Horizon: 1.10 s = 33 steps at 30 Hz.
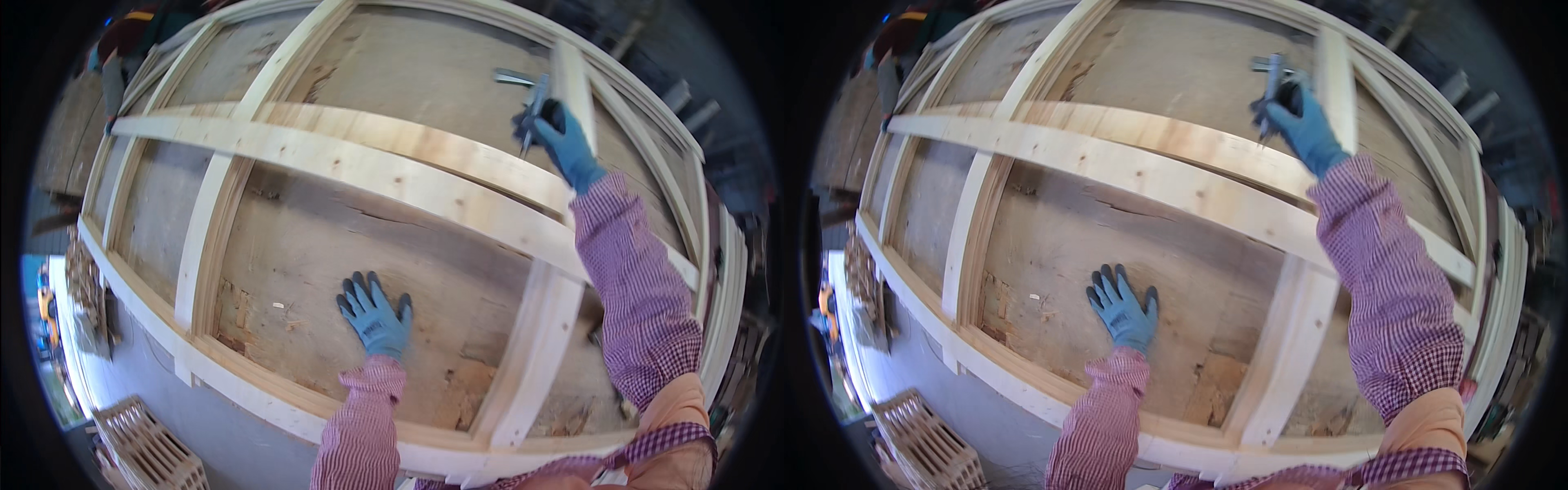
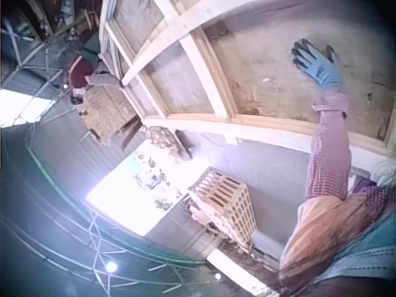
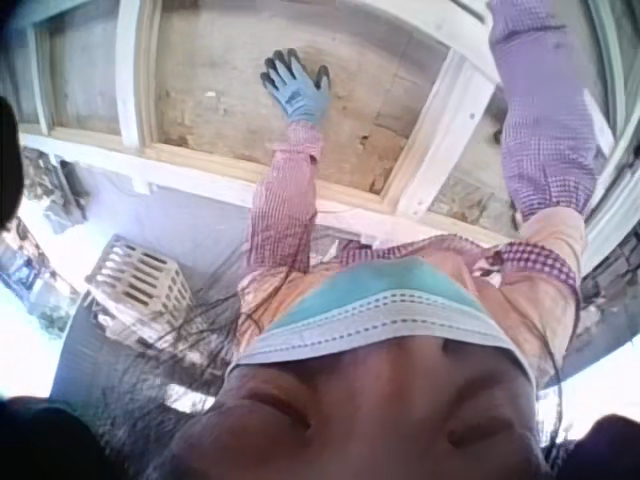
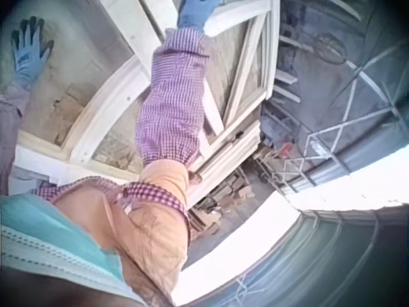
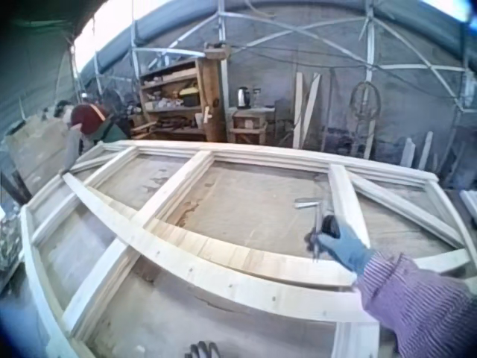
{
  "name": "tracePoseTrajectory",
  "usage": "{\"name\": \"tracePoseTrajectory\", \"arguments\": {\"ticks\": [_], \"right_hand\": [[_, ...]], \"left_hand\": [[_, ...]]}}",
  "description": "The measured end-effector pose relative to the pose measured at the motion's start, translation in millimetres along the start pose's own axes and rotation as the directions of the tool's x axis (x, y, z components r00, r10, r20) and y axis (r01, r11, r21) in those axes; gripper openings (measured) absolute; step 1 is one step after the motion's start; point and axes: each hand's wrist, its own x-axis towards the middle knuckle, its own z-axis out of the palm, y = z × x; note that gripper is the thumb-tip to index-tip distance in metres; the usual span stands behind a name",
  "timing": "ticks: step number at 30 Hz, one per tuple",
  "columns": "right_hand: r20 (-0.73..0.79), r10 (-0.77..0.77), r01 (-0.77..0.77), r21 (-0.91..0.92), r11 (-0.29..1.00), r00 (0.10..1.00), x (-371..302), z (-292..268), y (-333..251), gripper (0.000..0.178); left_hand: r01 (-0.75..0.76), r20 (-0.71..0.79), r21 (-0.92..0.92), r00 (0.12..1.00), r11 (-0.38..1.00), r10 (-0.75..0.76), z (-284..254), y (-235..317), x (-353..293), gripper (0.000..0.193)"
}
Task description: The person assembles a wooden frame by positioning planks and small blocks on a workbench, then uses a red nail gun to fasten them together. The person repeatedly aligns pieces and drives nails to secure joints, building a grid-like structure.
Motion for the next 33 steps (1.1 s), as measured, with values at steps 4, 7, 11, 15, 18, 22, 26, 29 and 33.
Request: {"name": "tracePoseTrajectory", "arguments": {"ticks": [4,7,11,15,18,22,26,29,33], "right_hand": [[0.123,0.475,-0.490,0.281,0.825,0.871,-194,4,-88,0.024],[0.188,0.675,-0.701,0.221,0.679,0.713,-349,-20,-113,0.035],[-0.060,0.898,-0.774,0.484,0.408,0.436,-535,-62,-106,0.049],[-0.274,0.853,-0.780,0.351,0.519,0.444,-653,-72,-119,0.044],[-0.370,0.623,-0.714,-0.203,0.670,0.689,-737,-97,-134,0.045],[-0.379,0.580,-0.675,-0.195,0.712,0.721,-874,-153,-135,0.057],[-0.564,0.591,-0.728,-0.027,0.685,0.577,-993,-220,-155,0.058],[-0.726,0.479,-0.610,0.103,0.786,0.494,-1062,-279,-124,0.047],[-0.810,0.377,-0.448,0.161,0.880,0.450,-1022,-350,-150,0.046]], "left_hand": [[-0.091,-0.019,0.001,0.996,0.996,0.091,14,-36,4,0.074],[0.114,0.255,-0.461,0.967,0.880,0.008,-23,-72,3,0.054],[0.370,0.490,-0.842,0.829,0.393,0.269,-100,98,-126,0.041],[0.585,0.576,-0.757,0.388,0.291,0.720,-102,221,-325,0.044],[0.907,0.747,-0.417,0.309,0.053,0.589,-129,318,-443,0.054],[0.885,0.706,-0.344,0.464,-0.313,0.535,-94,374,-527,0.046],[0.677,0.719,-0.688,0.589,0.261,0.369,-94,422,-536,0.030],[0.548,0.664,-0.742,0.522,0.386,0.535,-104,468,-558,0.026],[-0.060,0.478,-0.787,0.569,0.614,0.669,-88,531,-572,0.032]]}}
